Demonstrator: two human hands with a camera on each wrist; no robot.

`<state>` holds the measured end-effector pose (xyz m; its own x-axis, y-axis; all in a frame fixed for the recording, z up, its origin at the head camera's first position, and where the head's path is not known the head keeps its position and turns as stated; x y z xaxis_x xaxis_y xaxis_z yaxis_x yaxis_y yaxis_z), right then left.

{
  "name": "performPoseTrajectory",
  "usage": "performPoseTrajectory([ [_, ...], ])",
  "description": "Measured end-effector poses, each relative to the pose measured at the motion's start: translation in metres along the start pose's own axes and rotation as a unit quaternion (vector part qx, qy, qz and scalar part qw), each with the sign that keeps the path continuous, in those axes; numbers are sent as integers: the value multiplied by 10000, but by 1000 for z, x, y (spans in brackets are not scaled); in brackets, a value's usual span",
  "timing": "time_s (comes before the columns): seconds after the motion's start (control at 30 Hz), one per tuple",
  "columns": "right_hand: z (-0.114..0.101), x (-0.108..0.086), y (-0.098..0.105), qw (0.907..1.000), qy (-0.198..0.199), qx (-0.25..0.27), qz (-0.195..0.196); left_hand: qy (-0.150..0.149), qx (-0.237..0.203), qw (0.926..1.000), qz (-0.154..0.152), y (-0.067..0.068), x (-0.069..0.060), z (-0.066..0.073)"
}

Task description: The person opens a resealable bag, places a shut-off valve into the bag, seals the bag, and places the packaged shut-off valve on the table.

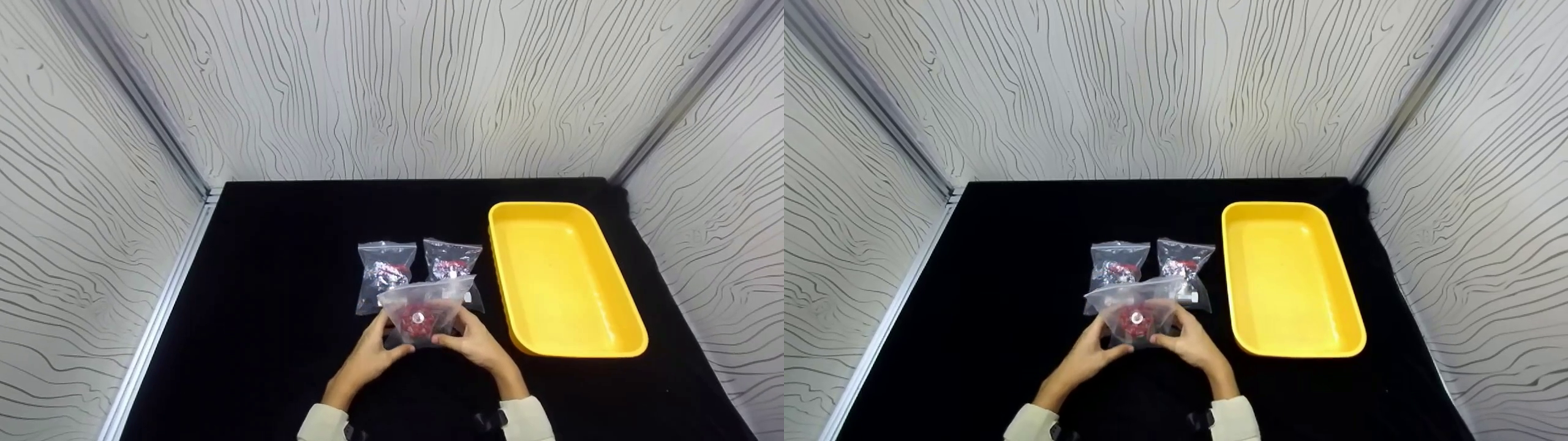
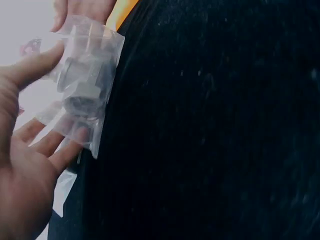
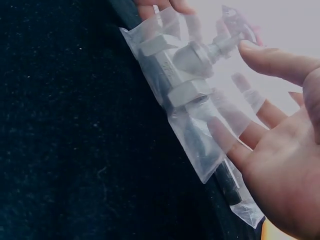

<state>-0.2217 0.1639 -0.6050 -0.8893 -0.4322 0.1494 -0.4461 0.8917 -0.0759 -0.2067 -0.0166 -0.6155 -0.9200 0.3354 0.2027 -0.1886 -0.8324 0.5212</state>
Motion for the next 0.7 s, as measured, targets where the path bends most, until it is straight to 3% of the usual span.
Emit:
performPoseTrajectory([
  [0.13, 4, 1, -3, 9998, -192, 59, -18, -13, 209, 9995, 248, 1, 0, 0],
  [0.37, 8, 3, -9, 9997, -187, 13, -170, -17, 415, 9980, 486, 4, 0, 1],
  [0.7, 6, 0, -7, 9990, 263, -353, -92, -17, -151, 9965, 821, 8, -3, 2],
])
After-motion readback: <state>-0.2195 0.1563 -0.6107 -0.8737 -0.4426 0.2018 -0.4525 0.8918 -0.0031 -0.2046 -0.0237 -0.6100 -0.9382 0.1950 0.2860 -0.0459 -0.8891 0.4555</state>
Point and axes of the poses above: each hand's wrist, its own x-axis towards the middle knuckle, its own y-axis out of the back of the hand, z = x × y, the point moved 10 cm from there along x, towards the middle knuckle, and after that the axes turned 14 degrees about x, right-handed, at the moved point
